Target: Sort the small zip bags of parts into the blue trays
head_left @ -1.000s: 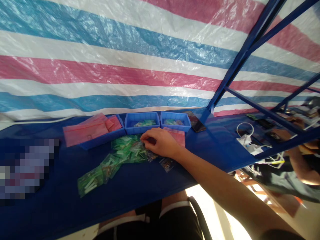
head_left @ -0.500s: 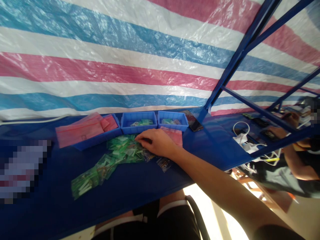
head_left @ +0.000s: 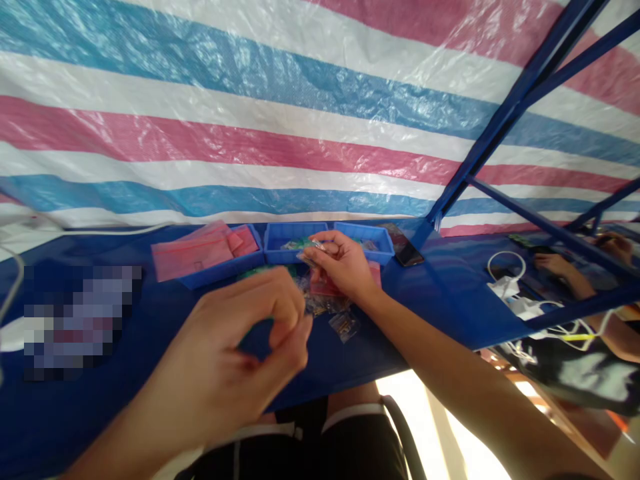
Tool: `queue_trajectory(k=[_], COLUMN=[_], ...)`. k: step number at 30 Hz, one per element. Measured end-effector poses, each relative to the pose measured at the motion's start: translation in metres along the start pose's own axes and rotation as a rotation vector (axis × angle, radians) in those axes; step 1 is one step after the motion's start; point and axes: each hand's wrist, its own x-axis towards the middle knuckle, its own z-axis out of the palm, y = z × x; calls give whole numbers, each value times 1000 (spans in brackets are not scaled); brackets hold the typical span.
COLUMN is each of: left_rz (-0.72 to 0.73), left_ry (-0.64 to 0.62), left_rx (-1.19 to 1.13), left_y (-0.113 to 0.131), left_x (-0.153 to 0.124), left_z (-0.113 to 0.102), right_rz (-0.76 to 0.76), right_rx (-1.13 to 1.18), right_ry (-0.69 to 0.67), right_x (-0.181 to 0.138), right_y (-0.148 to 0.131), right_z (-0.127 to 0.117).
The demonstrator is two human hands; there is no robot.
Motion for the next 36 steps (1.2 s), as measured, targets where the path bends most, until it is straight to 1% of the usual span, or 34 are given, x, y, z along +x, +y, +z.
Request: queue_trajectory(k=[2,4,6,7,9,10,14,16,19,21,23,25,27,30,33,36], left_rz=[-24,42,103,143,196,219,298,332,369,376,358,319,284,224,180,195], left_ry=[-17,-72,-155,-177,-174,-152,-75,-33,-8,6,48,108,160,207,207,182], left_rx=[49,136,201,207,235,247,300,318,317,298,260,208,168,135,111,110], left_y=[-26,-55,-81,-91,-104,-108,-115,-119,-126,-130,-132,-131,-129,-125,-125,-128], left_x=[31,48,53,53,50,48,47,47,47,46,45,43,42,41,39,38], left_z=[16,33,45,50,55,56,55,54,54,55,57,58,58,56,55,58], right_rz=[32,38,42,51,83,100,146,162,180,185,179,134,54,-67,-185,-276], right_rx=[64,138,194,212,240,258,324,330,312,295,277,247,193,73,-80,-217], right_ry=[1,2,11,18,16,8,-44,-72,-110,-133,-158,-168,-167,-171,-134,-94], right_x=[3,5,6,6,5,4,-1,-4,-6,-8,-8,-8,-7,-7,-8,-8], right_y=[-1,-1,-1,-1,-1,-2,-6,-8,-10,-11,-12,-13,-13,-15,-17,-18], right_z=[-1,-1,-2,-1,-1,0,4,6,8,10,11,11,9,4,1,-1])
